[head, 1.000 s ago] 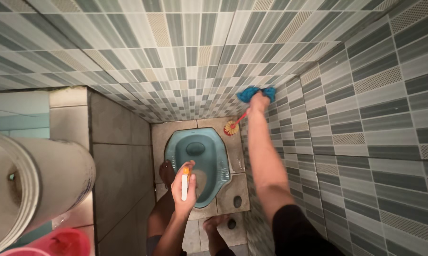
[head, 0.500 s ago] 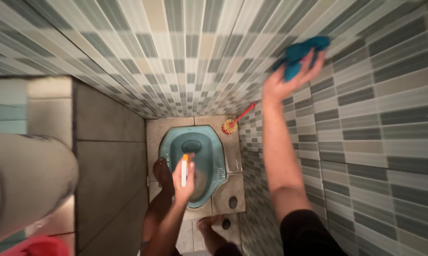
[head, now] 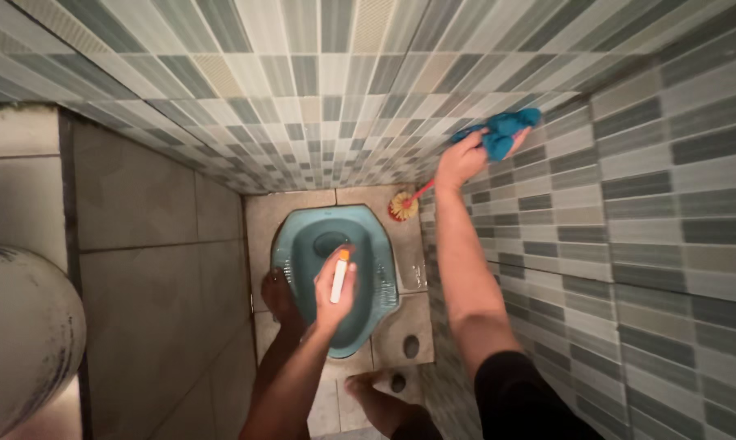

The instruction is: The person cleans the tiled walls of a bathroom using a spray bottle and a blue cloth. They repeatedly spray the wall and wipe it down, focusing on the area around a squat toilet. The person also moves a green bucket to a different location during the process.

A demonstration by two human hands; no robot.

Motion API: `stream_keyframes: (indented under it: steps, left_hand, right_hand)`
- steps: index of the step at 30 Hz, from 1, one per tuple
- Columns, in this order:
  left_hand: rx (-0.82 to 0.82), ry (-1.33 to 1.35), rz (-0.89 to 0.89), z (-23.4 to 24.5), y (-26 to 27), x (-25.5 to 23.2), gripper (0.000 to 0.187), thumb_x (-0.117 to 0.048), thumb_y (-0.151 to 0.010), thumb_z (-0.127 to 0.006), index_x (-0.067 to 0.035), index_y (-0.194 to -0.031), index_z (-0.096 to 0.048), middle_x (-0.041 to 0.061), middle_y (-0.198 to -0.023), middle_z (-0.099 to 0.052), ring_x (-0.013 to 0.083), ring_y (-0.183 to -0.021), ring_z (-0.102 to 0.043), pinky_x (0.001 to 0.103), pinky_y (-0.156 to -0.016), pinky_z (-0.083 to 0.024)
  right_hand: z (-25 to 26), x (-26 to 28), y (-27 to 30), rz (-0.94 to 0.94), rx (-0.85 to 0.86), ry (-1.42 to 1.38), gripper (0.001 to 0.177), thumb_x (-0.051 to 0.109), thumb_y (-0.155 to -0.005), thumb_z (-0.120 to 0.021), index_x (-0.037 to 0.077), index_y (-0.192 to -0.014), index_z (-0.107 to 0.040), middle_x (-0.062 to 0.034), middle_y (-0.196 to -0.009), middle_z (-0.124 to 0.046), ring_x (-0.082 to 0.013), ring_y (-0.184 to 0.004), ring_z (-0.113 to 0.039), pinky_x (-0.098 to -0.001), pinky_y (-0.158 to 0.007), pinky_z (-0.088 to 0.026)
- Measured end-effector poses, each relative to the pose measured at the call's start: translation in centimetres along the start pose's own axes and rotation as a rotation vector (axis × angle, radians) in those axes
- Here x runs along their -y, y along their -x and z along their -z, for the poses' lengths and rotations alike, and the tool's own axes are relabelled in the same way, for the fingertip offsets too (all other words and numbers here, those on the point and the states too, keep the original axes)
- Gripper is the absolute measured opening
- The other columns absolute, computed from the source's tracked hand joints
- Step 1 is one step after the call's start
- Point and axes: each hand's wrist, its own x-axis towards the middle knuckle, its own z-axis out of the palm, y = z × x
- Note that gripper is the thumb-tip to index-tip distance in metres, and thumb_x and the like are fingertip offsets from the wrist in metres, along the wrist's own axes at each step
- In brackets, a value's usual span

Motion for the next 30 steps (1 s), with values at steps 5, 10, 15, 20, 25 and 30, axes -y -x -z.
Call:
stream_keyframes:
  steps: [5, 10, 15, 20, 25, 30]
  left_hand:
    - [0.023, 0.073, 0.121, 0.0, -0.4, -0.2, 0.031, -0.004, -0.097, -0.061, 0.002, -0.127, -0.064, 0.015, -0.121, -0.072, 0.0244, -0.101, -0.07, 0.033, -0.091, -0.054]
    - [-0.034, 0.028, 0.06, 0.0, -1.3, 0.1, 0.03, -0.003, -0.099, -0.059, 0.004, -0.129, -0.063, 0.017, -0.123, -0.072, 0.028, -0.115, -0.071, 0.035, -0.102, -0.053]
    - [-0.034, 0.009, 0.03, 0.4, -2.3, 0.5, 0.03, -0.005, -0.099, -0.06, 0.004, -0.127, -0.062, 0.018, -0.126, -0.07, 0.0289, -0.115, -0.071, 0.036, -0.101, -0.053]
    - [-0.065, -0.037, 0.047, 1.0, -2.2, 0.9, 0.03, -0.004, -0.099, -0.06, 0.004, -0.128, -0.063, 0.018, -0.127, -0.07, 0.03, -0.12, -0.069, 0.038, -0.106, -0.05]
    - [-0.065, -0.011, 0.053, 1.5, -2.9, 1.0, 0.031, -0.004, -0.099, -0.059, 0.005, -0.129, -0.062, 0.018, -0.127, -0.071, 0.0298, -0.121, -0.068, 0.038, -0.108, -0.05]
    - [-0.066, 0.046, 0.018, 1.9, -3.8, 0.5, 0.036, -0.004, -0.098, -0.06, 0.006, -0.132, -0.058, 0.019, -0.129, -0.069, 0.0299, -0.121, -0.068, 0.038, -0.107, -0.05]
  right_hand:
    - [-4.8, -8.3, 3.0, -0.064, -0.114, -0.108, 0.049, 0.034, -0.109, -0.053, -0.013, -0.099, -0.064, -0.0313, -0.098, -0.07, -0.0427, -0.09, -0.064, -0.0466, -0.085, -0.051]
    - [-8.2, -10.2, 8.3, -0.958, 0.301, -0.692, 0.025, 0.028, -0.104, -0.048, 0.012, -0.12, -0.059, -0.0038, -0.11, -0.067, -0.0238, -0.096, -0.065, -0.0477, -0.082, -0.056]
    - [-3.1, -1.3, 9.9, -1.087, 0.515, -1.051, 0.022, 0.016, -0.1, -0.053, 0.006, -0.119, -0.058, -0.0091, -0.104, -0.067, -0.0268, -0.095, -0.065, -0.0495, -0.083, -0.058]
    - [1.9, 5.7, 14.0, -0.368, 0.373, -0.942, 0.032, 0.012, -0.096, -0.076, 0.005, -0.123, -0.061, -0.0018, -0.112, -0.067, -0.0166, -0.099, -0.062, -0.0366, -0.086, -0.051]
    - [-1.5, 0.5, 16.2, 0.072, 0.206, -0.431, 0.034, 0.021, -0.095, -0.077, -0.003, -0.118, -0.068, -0.0096, -0.115, -0.073, -0.0194, -0.102, -0.068, -0.0338, -0.094, -0.052]
    - [-9.3, -10.3, 17.9, -0.347, 0.231, -0.474, 0.03, 0.006, -0.091, -0.066, 0.003, -0.121, -0.065, -0.011, -0.111, -0.071, -0.0244, -0.094, -0.067, -0.0387, -0.081, -0.055]
